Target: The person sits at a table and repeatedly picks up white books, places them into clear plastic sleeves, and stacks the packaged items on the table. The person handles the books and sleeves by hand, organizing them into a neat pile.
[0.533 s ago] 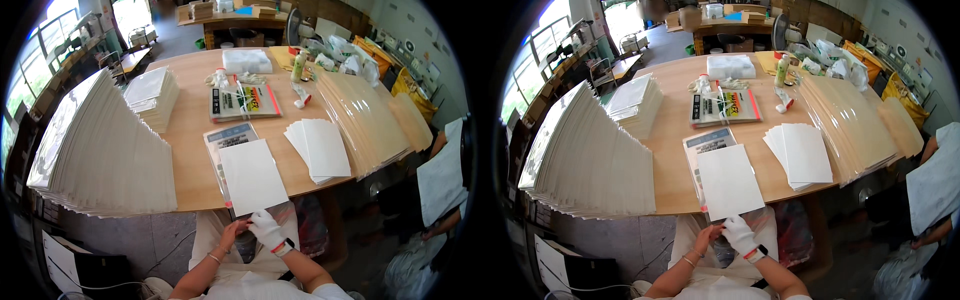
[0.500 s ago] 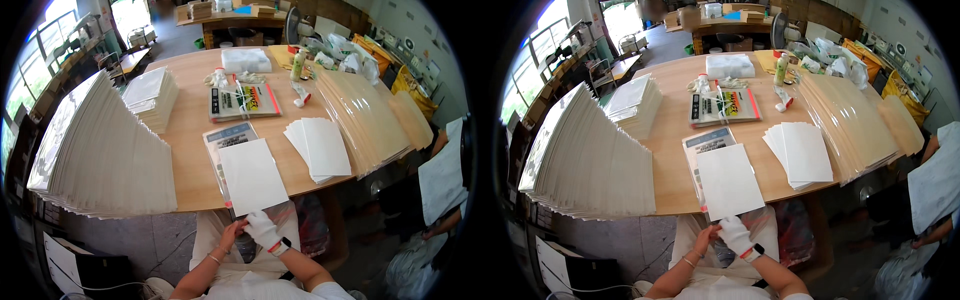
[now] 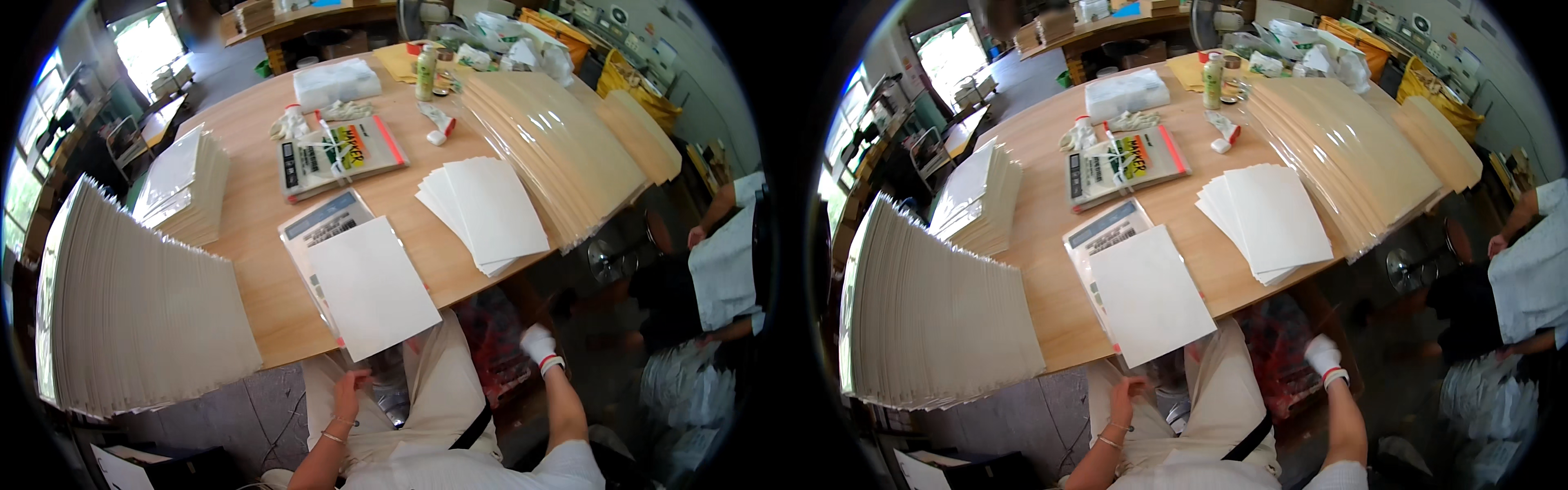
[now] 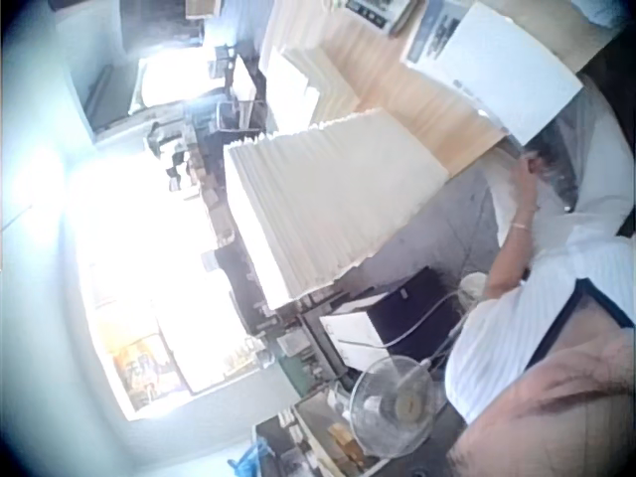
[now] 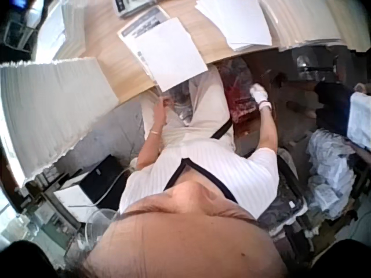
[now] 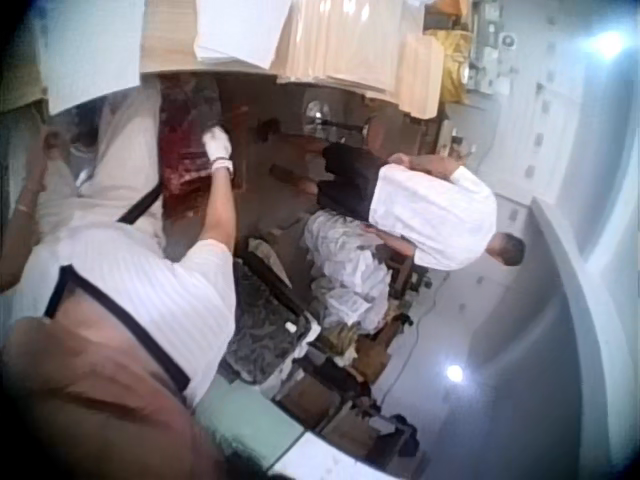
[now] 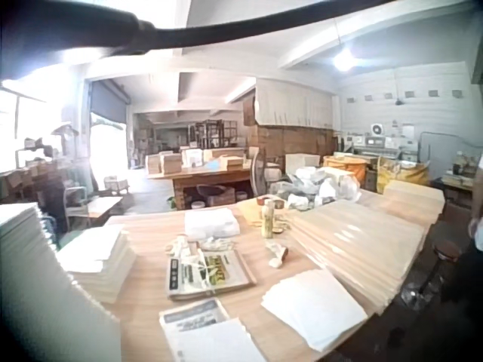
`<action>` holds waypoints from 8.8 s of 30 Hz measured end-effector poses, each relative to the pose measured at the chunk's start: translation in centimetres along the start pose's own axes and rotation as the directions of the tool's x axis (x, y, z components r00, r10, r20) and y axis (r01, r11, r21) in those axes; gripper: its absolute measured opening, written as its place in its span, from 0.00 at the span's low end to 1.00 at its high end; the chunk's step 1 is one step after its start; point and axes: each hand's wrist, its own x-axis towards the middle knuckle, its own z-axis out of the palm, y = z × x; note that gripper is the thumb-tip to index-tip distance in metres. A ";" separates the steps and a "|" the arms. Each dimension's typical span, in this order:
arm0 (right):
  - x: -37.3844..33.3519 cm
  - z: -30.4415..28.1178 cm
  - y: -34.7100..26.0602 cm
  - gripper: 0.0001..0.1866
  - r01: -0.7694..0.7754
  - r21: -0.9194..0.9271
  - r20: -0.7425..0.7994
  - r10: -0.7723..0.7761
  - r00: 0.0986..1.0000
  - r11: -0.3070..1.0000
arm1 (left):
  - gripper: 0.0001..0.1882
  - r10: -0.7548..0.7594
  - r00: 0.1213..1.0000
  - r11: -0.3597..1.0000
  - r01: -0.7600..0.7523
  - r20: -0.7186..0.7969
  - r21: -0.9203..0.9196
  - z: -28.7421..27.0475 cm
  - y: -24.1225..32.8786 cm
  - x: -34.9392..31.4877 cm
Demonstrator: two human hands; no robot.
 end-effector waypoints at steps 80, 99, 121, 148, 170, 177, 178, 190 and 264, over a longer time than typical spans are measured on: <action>-2.3 -13.4 -14.3 0.20 0.560 0.217 -0.719 -0.257 0.646 0.800 | 0.05 0.561 0.820 0.634 -0.511 0.108 0.581 -7.8 14.3 -5.1; -3.8 -12.4 -8.4 0.10 0.420 0.877 -0.464 -0.184 0.867 -0.234 | 0.05 0.570 0.801 0.122 -0.299 0.180 0.946 -1.9 11.9 13.7; -23.4 -1.8 -13.1 0.10 -0.241 0.894 0.003 -0.532 0.847 -0.378 | 0.12 0.091 0.994 0.987 -0.099 0.060 0.128 -3.2 15.0 11.1; -11.3 6.8 -23.3 0.12 -0.191 0.903 -0.226 -0.804 0.550 -0.384 | 0.14 0.096 0.976 0.914 -0.008 0.197 -0.406 8.8 -5.0 3.8; -8.7 -3.0 -13.7 0.03 0.671 0.737 -0.619 -0.480 0.622 -0.080 | 0.21 -0.226 0.974 0.894 0.218 0.026 -0.392 2.9 0.2 1.1; -0.2 1.6 2.8 0.06 0.546 0.775 -0.489 -0.245 0.837 0.317 | 0.13 0.336 0.936 0.917 -0.301 -0.101 0.262 0.4 -1.9 1.0; -0.9 1.4 1.5 0.10 0.575 0.581 -0.401 -0.412 0.818 0.576 | 0.13 0.553 0.820 0.763 -0.426 -0.149 0.487 0.2 -1.8 0.9; -5.7 -5.5 -14.3 0.06 0.915 0.403 -0.507 -0.832 0.226 0.003 | 0.05 0.690 0.584 0.205 -0.724 0.428 0.658 -0.4 6.1 3.8; 0.9 -9.9 -12.8 0.09 0.662 0.740 -0.669 -0.029 0.742 -0.120 | 0.07 0.504 0.809 0.627 -0.584 0.302 0.516 -1.4 13.5 2.6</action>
